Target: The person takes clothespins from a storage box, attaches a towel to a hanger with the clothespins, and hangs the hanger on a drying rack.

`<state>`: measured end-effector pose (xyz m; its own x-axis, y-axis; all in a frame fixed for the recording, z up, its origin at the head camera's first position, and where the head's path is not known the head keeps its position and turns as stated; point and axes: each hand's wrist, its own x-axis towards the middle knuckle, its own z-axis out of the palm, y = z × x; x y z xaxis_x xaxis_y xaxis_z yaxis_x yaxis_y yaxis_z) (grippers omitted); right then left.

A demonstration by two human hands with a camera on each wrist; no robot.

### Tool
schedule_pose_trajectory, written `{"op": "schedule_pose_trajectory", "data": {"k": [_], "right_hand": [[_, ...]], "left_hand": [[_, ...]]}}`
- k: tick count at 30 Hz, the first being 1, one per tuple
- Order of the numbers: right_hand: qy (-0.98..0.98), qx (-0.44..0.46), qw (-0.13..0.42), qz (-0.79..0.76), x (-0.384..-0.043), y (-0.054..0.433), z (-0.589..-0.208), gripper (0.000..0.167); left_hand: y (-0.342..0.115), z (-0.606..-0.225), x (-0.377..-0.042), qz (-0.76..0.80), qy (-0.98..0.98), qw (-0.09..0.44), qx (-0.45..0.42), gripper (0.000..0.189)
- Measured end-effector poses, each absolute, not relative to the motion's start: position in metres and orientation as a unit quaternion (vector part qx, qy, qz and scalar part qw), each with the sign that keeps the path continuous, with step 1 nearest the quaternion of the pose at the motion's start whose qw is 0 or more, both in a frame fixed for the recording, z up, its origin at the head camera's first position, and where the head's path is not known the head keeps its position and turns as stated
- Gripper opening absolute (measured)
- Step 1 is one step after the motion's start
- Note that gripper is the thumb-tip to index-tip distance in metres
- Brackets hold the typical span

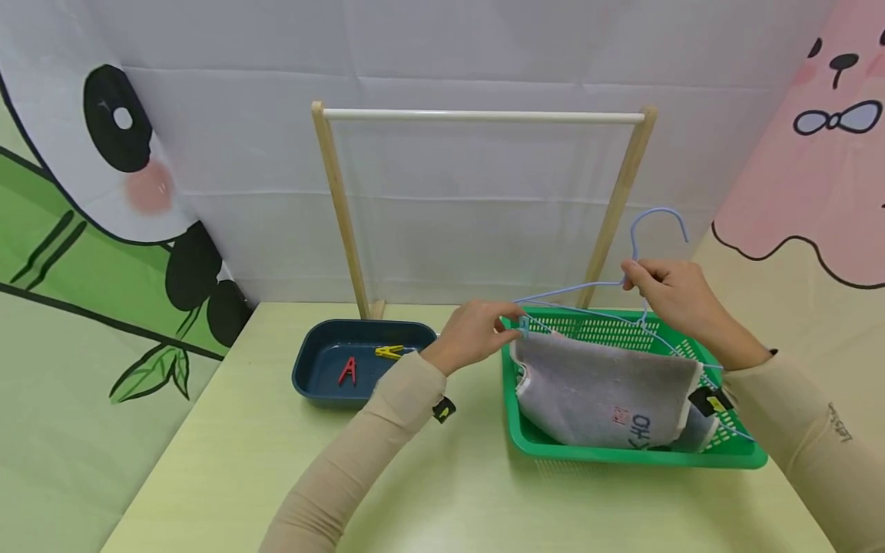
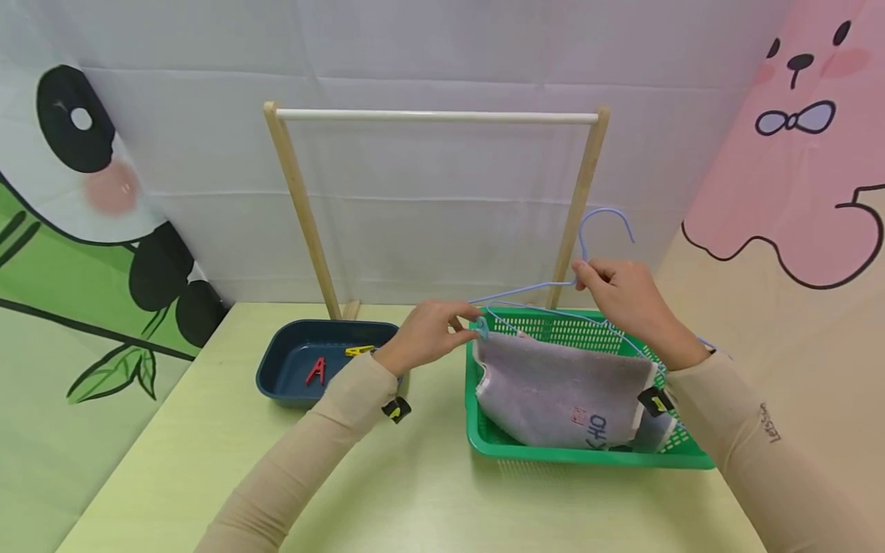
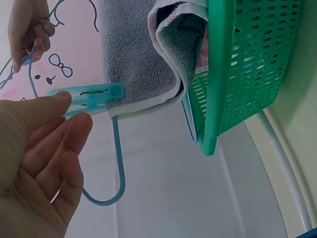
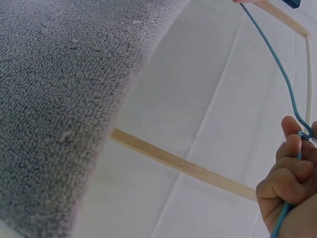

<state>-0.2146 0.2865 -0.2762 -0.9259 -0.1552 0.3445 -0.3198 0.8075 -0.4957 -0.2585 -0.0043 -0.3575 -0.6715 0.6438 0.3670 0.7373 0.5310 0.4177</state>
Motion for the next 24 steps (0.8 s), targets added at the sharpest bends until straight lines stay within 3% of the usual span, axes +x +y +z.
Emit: {"op": "schedule_pose_trajectory", "data": {"k": [15, 24], "right_hand": [[-0.94, 0.121, 0.144, 0.283, -0.22, 0.283, -0.277, 0.047], [-0.939, 0.09, 0.138, 0.302, -0.219, 0.285, -0.273, 0.051]], "left_hand": [[-0.032, -0.357, -0.266, -0.262, -0.886, 0.094, -0.371, 0.011], [-0.06, -0.355, -0.276, -0.245, -0.906, 0.063, -0.34, 0.012]]}}
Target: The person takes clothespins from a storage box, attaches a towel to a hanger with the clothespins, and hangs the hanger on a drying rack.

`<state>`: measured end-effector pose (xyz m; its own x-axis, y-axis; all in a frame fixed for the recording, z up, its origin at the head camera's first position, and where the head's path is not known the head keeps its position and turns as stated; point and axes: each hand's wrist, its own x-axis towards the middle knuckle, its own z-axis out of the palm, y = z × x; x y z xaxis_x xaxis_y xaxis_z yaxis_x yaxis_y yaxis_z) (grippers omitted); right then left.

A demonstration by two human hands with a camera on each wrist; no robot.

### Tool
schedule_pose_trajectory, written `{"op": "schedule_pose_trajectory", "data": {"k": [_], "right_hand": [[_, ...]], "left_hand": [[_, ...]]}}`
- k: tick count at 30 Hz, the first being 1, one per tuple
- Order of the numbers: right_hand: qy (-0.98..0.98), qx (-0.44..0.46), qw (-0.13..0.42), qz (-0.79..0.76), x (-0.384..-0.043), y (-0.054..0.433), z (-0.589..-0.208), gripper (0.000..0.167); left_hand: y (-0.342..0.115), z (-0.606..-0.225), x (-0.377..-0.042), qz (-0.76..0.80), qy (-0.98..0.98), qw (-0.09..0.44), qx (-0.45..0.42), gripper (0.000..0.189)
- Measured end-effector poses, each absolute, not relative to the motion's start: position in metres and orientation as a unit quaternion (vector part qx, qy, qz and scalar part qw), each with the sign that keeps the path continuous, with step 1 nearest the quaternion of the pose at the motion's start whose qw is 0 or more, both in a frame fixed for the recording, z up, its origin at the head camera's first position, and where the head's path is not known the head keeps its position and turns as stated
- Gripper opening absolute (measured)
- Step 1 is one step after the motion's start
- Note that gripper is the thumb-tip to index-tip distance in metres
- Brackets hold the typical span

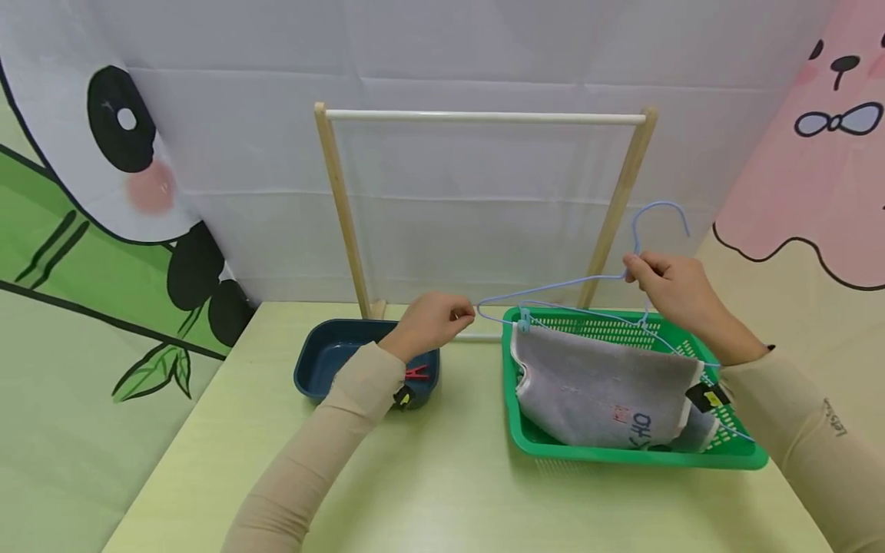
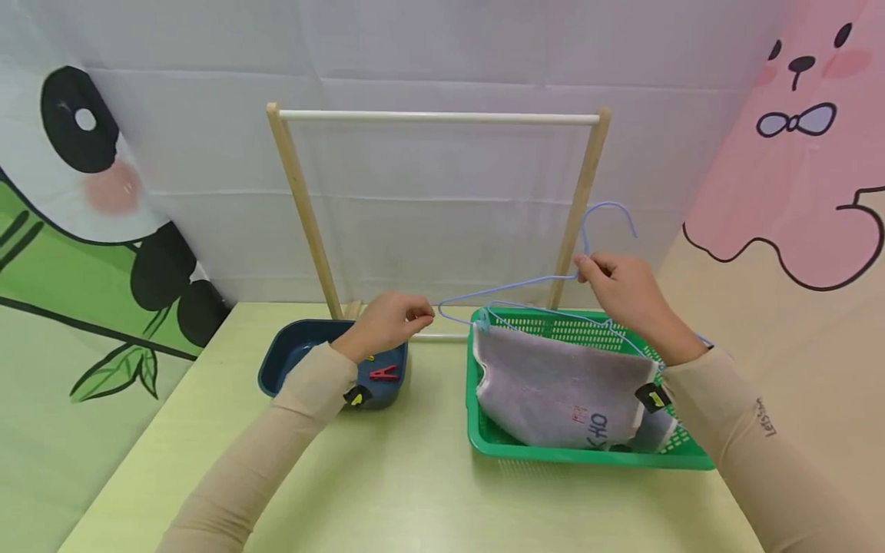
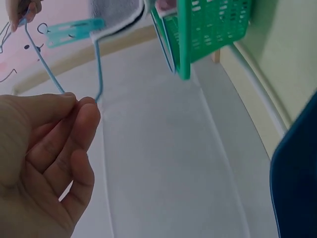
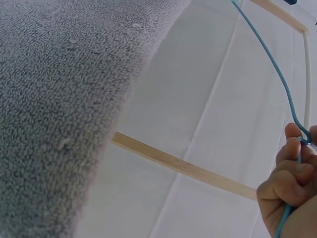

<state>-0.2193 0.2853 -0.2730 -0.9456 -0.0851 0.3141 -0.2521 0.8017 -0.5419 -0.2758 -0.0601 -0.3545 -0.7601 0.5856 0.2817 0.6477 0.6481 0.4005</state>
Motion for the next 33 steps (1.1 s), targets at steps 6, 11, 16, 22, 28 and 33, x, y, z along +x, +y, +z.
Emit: {"op": "schedule_pose_trajectory", "data": {"k": [6, 11, 16, 22, 28, 33], "right_hand": [[-0.937, 0.087, 0.142, 0.307, -0.221, 0.288, -0.271, 0.051], [-0.935, 0.08, 0.151, 0.31, -0.221, 0.289, -0.27, 0.051], [-0.933, 0.077, 0.159, 0.312, -0.222, 0.29, -0.266, 0.051], [-0.931, 0.067, 0.181, 0.311, -0.225, 0.293, -0.261, 0.052], [-0.928, 0.067, 0.186, 0.315, -0.227, 0.294, -0.257, 0.054], [-0.928, 0.063, 0.19, 0.315, -0.225, 0.29, -0.252, 0.056]], "left_hand": [[-0.081, -0.356, -0.284, -0.228, -0.913, 0.045, -0.335, 0.009], [-0.095, -0.361, -0.293, -0.228, -0.918, 0.013, -0.325, 0.007], [-0.107, -0.367, -0.304, -0.223, -0.922, -0.01, -0.315, 0.007], [-0.119, -0.374, -0.313, -0.223, -0.923, -0.062, -0.309, 0.014], [-0.127, -0.382, -0.316, -0.184, -0.926, -0.139, -0.299, 0.018], [-0.127, -0.392, -0.318, -0.133, -0.934, -0.166, -0.288, 0.015]]}}
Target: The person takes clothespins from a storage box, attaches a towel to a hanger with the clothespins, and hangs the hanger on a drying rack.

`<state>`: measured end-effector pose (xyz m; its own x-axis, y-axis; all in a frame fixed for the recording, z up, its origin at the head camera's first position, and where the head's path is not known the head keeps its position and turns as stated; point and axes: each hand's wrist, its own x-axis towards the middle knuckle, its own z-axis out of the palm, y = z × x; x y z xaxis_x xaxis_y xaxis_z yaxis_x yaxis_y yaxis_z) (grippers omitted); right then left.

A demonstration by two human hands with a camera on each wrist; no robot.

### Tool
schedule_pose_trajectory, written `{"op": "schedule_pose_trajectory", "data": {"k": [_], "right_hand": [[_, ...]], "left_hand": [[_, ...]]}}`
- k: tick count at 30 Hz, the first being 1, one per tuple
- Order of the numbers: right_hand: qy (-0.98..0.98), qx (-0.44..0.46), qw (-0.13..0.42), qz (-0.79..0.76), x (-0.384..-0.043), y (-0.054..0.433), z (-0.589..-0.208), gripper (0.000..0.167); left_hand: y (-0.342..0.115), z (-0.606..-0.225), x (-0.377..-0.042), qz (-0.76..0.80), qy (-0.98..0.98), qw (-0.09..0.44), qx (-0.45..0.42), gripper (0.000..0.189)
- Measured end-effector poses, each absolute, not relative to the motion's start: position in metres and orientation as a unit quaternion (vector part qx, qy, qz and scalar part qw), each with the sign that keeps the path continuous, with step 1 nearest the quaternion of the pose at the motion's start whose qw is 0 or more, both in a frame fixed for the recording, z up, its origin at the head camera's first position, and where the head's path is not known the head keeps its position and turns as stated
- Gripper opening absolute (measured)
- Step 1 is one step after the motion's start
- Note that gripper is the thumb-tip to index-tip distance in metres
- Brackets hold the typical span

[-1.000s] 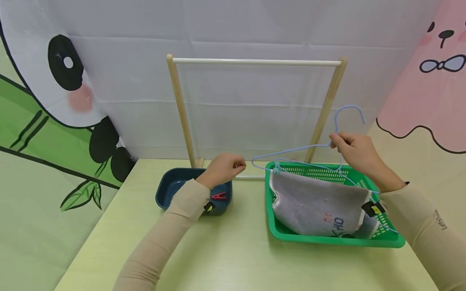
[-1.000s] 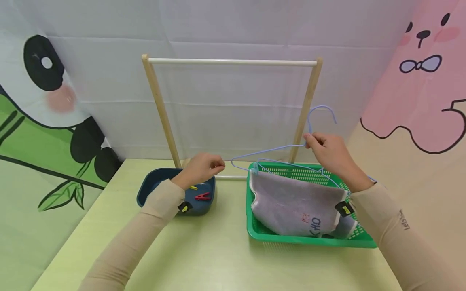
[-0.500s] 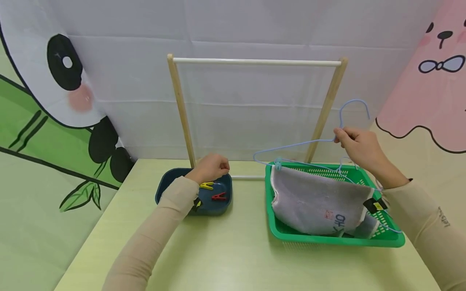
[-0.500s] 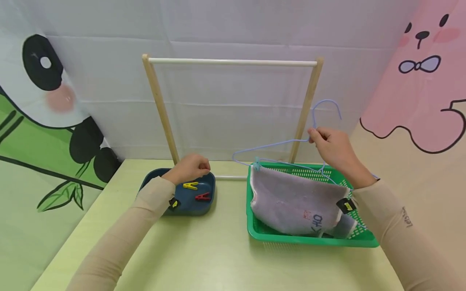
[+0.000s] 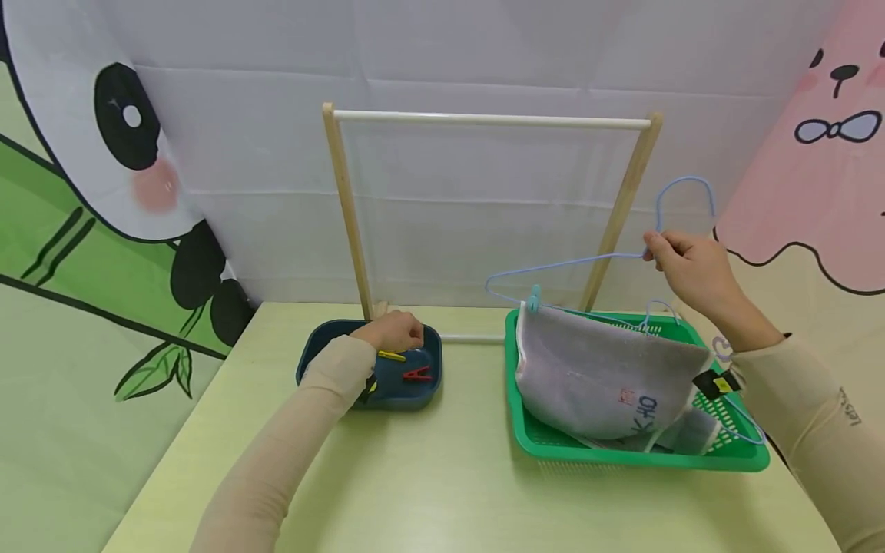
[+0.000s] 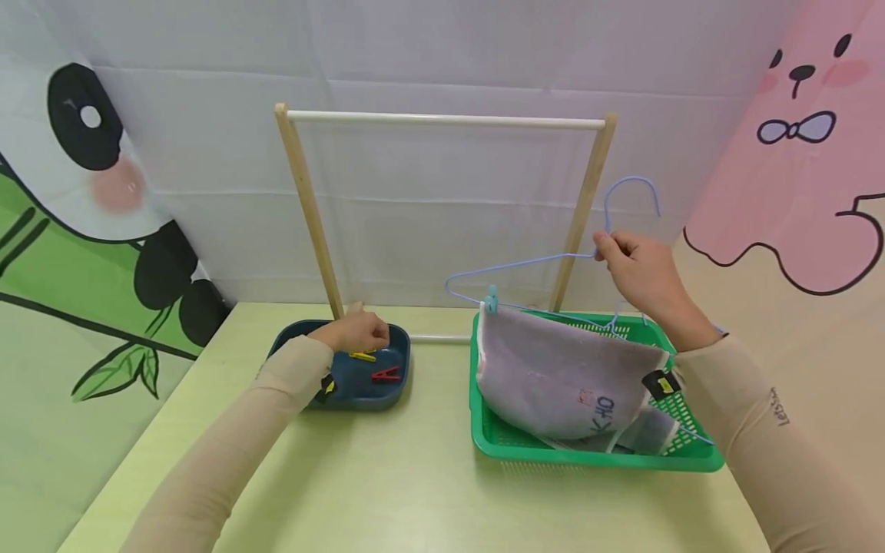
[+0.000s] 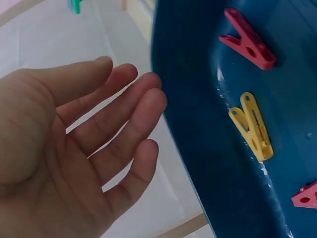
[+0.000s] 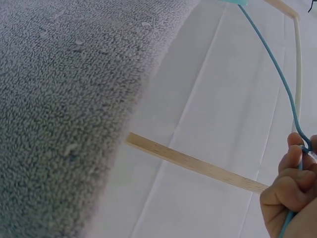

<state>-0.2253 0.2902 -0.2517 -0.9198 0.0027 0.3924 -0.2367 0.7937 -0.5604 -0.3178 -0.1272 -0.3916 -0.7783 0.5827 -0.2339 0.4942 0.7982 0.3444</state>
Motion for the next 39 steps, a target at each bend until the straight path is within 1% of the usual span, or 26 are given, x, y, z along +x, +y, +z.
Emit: {"op": "schedule_pose_trajectory", "data": {"k": [2, 7, 8, 10, 14, 17, 22, 29, 39], "right_hand": [[-0.927, 0.06, 0.193, 0.317, -0.225, 0.289, -0.25, 0.057], [-0.923, 0.057, 0.2, 0.323, -0.225, 0.288, -0.244, 0.056], [-0.923, 0.057, 0.202, 0.323, -0.226, 0.287, -0.244, 0.056], [-0.92, 0.058, 0.208, 0.326, -0.226, 0.286, -0.242, 0.055], [-0.917, 0.062, 0.216, 0.329, -0.227, 0.285, -0.238, 0.055], [-0.917, 0.062, 0.217, 0.329, -0.228, 0.284, -0.235, 0.055], [-0.914, 0.054, 0.213, 0.342, -0.226, 0.282, -0.228, 0.054], [-0.91, 0.056, 0.218, 0.349, -0.226, 0.281, -0.224, 0.053], [-0.903, 0.057, 0.219, 0.366, -0.223, 0.278, -0.219, 0.051]], "left_hand": [[-0.126, -0.396, -0.317, 0.117, 0.933, 0.17, 0.293, 0.015], [-0.12, -0.405, -0.314, 0.095, 0.932, 0.179, 0.3, 0.031], [-0.118, -0.407, -0.313, 0.089, 0.933, 0.179, 0.3, 0.032], [-0.115, -0.41, -0.312, 0.076, 0.935, 0.182, 0.295, 0.03], [-0.107, -0.414, -0.31, 0.039, 0.94, 0.187, 0.283, 0.013], [-0.102, -0.417, -0.309, 0.019, 0.944, 0.192, 0.266, 0.005], [-0.096, -0.419, -0.304, 0.009, 0.949, 0.198, 0.246, 0.01], [-0.091, -0.426, -0.304, -0.001, 0.949, 0.213, 0.233, 0.002], [-0.089, -0.434, -0.304, 0.016, 0.953, 0.232, 0.194, 0.01]]}}
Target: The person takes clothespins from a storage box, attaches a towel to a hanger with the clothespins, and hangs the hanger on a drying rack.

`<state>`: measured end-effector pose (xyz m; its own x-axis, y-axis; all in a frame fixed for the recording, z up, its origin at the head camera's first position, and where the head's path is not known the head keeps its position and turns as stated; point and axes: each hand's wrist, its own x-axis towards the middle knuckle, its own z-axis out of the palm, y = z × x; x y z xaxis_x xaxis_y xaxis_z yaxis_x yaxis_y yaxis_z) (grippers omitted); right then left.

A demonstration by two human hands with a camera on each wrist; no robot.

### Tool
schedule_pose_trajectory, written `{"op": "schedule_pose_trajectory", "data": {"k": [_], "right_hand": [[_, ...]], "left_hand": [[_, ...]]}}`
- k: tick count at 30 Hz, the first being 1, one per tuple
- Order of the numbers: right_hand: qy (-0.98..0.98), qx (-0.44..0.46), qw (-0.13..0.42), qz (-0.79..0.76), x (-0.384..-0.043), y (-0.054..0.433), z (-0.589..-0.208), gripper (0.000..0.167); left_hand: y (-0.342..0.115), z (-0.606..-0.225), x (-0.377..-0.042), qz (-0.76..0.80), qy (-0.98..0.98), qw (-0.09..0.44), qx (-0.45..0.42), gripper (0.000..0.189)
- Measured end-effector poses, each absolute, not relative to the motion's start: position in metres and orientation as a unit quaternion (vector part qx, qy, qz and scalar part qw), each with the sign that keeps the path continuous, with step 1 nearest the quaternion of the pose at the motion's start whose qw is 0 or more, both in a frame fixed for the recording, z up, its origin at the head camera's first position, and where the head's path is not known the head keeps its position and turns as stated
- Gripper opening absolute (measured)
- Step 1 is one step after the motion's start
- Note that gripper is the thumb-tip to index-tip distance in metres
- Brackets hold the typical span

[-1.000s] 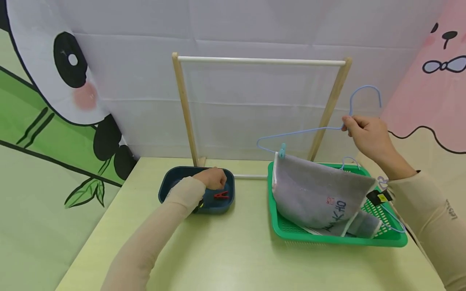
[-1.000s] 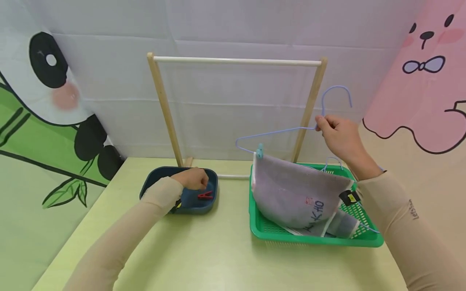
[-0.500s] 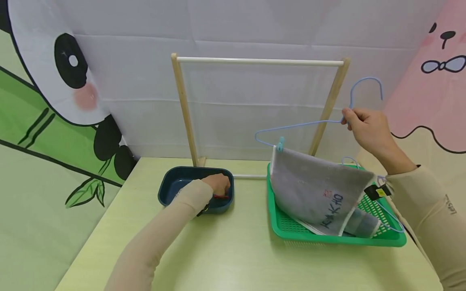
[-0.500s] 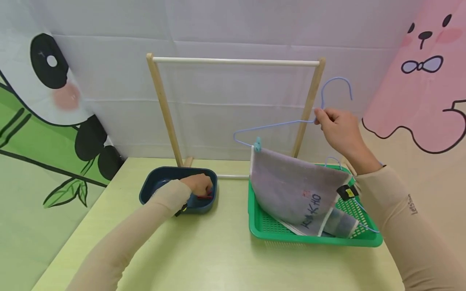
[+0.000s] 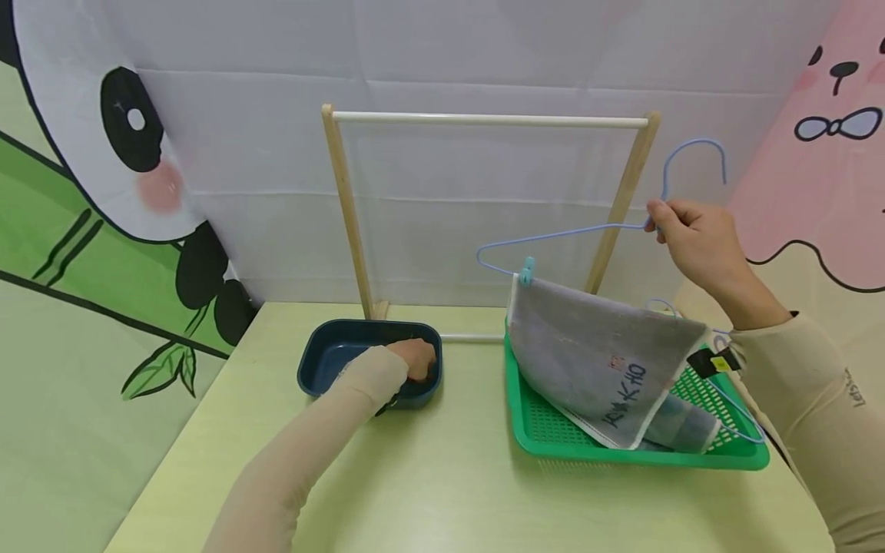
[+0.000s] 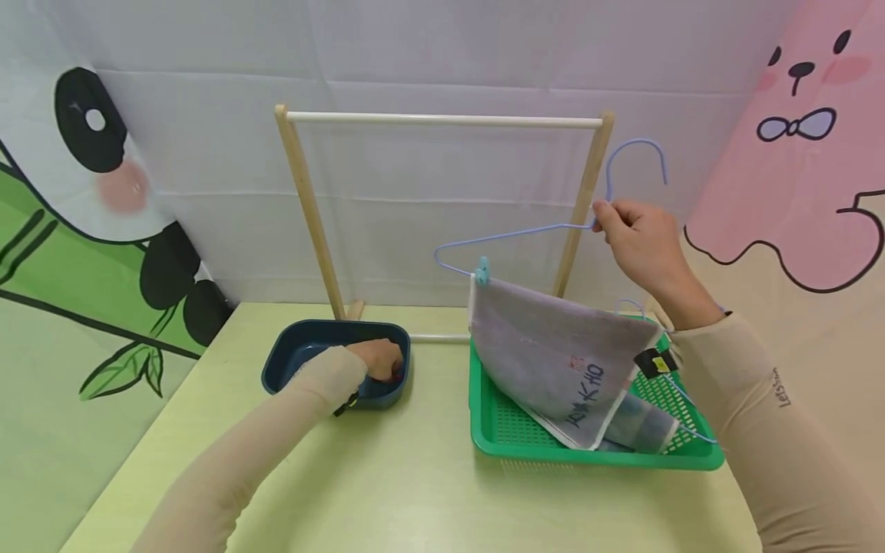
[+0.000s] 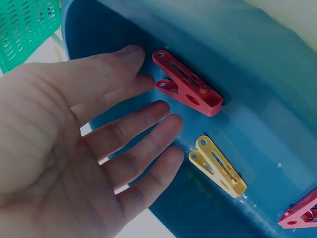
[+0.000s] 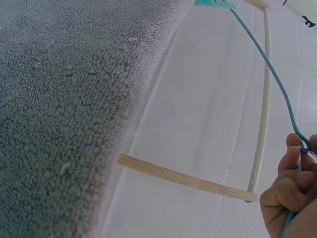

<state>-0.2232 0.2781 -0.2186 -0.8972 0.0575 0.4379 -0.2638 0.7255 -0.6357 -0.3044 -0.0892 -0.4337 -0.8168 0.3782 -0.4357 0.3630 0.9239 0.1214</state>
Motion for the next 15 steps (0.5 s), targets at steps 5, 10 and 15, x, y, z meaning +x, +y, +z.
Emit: {"op": "schedule_pose_trajectory", "data": {"k": [5, 10, 15], "right_hand": [[-0.897, 0.056, 0.225, 0.376, -0.2226, 0.2779, -0.2157, 0.048], [-0.896, 0.055, 0.227, 0.379, -0.2229, 0.2787, -0.2142, 0.048], [-0.894, 0.058, 0.231, 0.381, -0.2233, 0.2783, -0.2138, 0.047]], "left_hand": [[-0.0888, -0.431, -0.3014, 0.014, 0.954, 0.232, 0.188, 0.01], [-0.0878, -0.4272, -0.2982, 0.014, 0.954, 0.232, 0.188, 0.013], [-0.0865, -0.4279, -0.2982, 0.009, 0.954, 0.234, 0.189, 0.013]]}}
